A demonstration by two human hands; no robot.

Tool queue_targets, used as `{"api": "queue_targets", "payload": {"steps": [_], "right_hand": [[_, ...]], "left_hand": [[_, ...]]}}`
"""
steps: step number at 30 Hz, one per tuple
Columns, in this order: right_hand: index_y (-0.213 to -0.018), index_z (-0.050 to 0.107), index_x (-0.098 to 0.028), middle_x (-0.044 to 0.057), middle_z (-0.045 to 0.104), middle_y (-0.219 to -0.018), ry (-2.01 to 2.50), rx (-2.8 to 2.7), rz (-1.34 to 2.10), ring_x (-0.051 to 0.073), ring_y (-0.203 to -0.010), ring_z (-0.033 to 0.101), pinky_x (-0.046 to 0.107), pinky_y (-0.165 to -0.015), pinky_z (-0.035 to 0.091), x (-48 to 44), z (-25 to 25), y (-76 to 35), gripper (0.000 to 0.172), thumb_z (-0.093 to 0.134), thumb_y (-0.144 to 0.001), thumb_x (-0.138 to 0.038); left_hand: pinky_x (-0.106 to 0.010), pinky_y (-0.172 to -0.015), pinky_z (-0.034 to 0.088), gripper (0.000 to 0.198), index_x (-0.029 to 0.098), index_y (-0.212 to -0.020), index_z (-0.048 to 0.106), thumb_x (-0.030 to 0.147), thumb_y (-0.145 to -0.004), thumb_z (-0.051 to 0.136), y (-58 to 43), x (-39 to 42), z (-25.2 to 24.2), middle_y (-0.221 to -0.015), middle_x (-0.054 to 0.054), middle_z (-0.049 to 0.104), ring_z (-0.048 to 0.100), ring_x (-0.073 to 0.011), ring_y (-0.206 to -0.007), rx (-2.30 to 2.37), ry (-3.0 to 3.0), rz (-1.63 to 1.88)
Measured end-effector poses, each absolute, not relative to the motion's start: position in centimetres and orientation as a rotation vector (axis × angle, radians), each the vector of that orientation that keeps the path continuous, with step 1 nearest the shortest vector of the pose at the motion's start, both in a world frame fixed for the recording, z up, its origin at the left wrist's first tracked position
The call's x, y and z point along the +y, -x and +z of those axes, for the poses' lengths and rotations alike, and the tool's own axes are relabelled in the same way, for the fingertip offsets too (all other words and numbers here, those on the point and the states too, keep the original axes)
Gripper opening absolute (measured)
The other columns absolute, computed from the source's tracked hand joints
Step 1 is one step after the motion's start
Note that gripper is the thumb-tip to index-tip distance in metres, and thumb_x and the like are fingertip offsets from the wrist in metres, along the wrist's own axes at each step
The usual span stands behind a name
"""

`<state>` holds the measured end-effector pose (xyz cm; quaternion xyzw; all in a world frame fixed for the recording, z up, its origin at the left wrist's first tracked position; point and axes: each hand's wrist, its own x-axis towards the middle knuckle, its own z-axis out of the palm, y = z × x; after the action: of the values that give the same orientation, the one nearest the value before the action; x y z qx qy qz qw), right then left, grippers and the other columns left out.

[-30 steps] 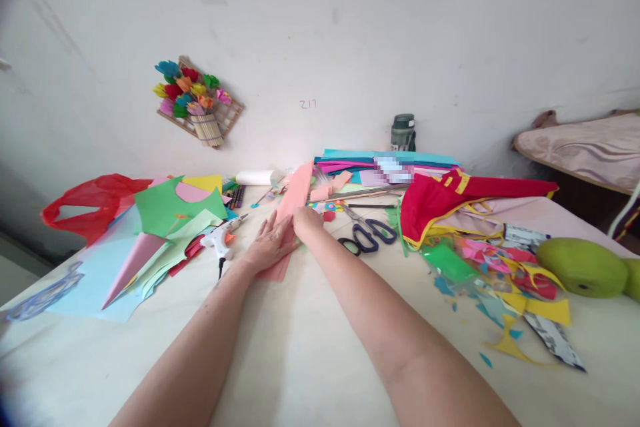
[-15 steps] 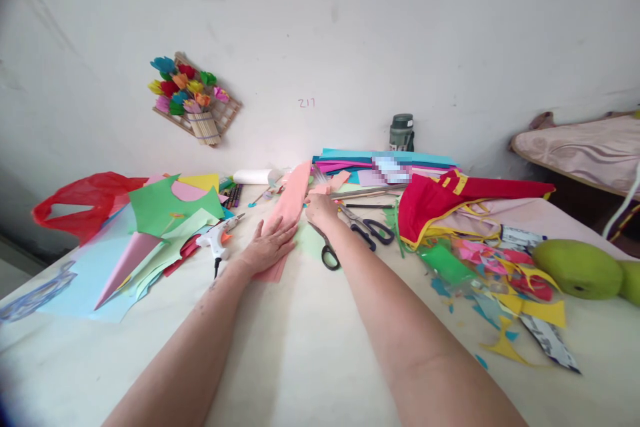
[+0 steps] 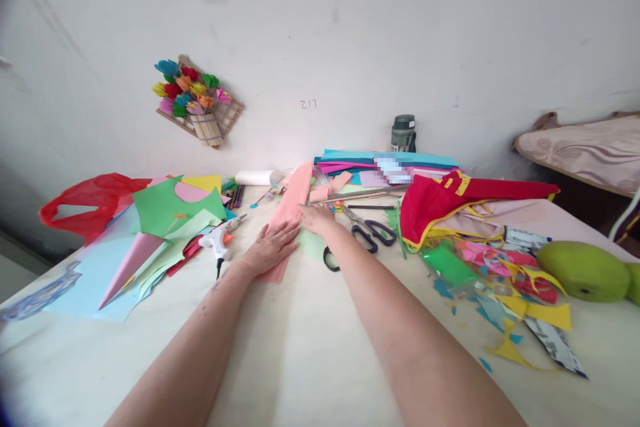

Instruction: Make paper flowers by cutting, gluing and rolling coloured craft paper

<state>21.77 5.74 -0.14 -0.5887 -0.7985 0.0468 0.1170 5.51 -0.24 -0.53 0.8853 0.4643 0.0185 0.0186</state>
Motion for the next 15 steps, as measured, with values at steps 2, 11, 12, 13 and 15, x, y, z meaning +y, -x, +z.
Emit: {"api": "queue_targets", "payload": {"steps": [2, 11, 12, 13, 15], "right_hand": [[-0.130, 0.039, -0.024, 0.008, 0.047, -0.127, 1.728, -2.363, 0.132, 0.022, -0.119, 0.038, 0.037, -0.098, 0.023, 6.0, -0.1, -21.7, 0.046, 0.035, -0.084, -0.023], [-0.129, 0.040, -0.026, 0.006, 0.042, -0.132, 1.817, -2.403, 0.244, 0.018, -0.125, 0.030, 0.036, -0.103, 0.012, 6.9, 1.7, -22.2, 0.048, 0.037, -0.083, -0.015], [-0.129, 0.040, -0.027, 0.006, 0.041, -0.133, 1.836, -2.409, 0.242, 0.018, -0.126, 0.029, 0.036, -0.103, 0.010, 6.9, 1.8, -22.2, 0.048, 0.037, -0.082, -0.014], [-0.128, 0.041, -0.027, 0.006, 0.040, -0.133, 1.849, -2.413, 0.237, 0.018, -0.126, 0.029, 0.037, -0.103, 0.009, 6.9, 1.9, -22.2, 0.049, 0.038, -0.081, -0.013], [-0.127, 0.043, -0.027, 0.007, 0.041, -0.132, 1.837, -2.419, 0.225, 0.019, -0.125, 0.030, 0.038, -0.103, 0.008, 7.0, 1.8, -22.2, 0.049, 0.040, -0.080, -0.013]], "left_hand": [[-0.044, -0.105, 0.010, 0.051, 0.030, -0.135, 0.024, 0.047, -0.086, 0.018, -5.4, -0.1, -0.7, -0.142, 0.004, 0.021, 0.013, -0.0158, -0.131, 1.426, -2.750, 0.060], [-0.040, -0.105, 0.012, 0.052, 0.030, -0.135, 0.023, 0.047, -0.087, 0.018, -5.5, -0.2, -0.4, -0.142, 0.004, 0.020, 0.012, -0.0147, -0.131, 1.430, -2.730, 0.044], [-0.040, -0.105, 0.012, 0.052, 0.029, -0.135, 0.023, 0.047, -0.087, 0.018, -5.5, -0.2, -0.4, -0.142, 0.004, 0.020, 0.012, -0.0147, -0.131, 1.429, -2.730, 0.040], [-0.040, -0.105, 0.012, 0.052, 0.029, -0.135, 0.024, 0.047, -0.087, 0.018, -5.5, -0.2, -0.5, -0.142, 0.004, 0.020, 0.012, -0.0147, -0.131, 1.429, -2.732, 0.038], [-0.040, -0.105, 0.012, 0.052, 0.029, -0.135, 0.024, 0.046, -0.087, 0.018, -5.5, -0.1, -0.5, -0.142, 0.004, 0.021, 0.012, -0.0148, -0.131, 1.429, -2.737, 0.039]]}}
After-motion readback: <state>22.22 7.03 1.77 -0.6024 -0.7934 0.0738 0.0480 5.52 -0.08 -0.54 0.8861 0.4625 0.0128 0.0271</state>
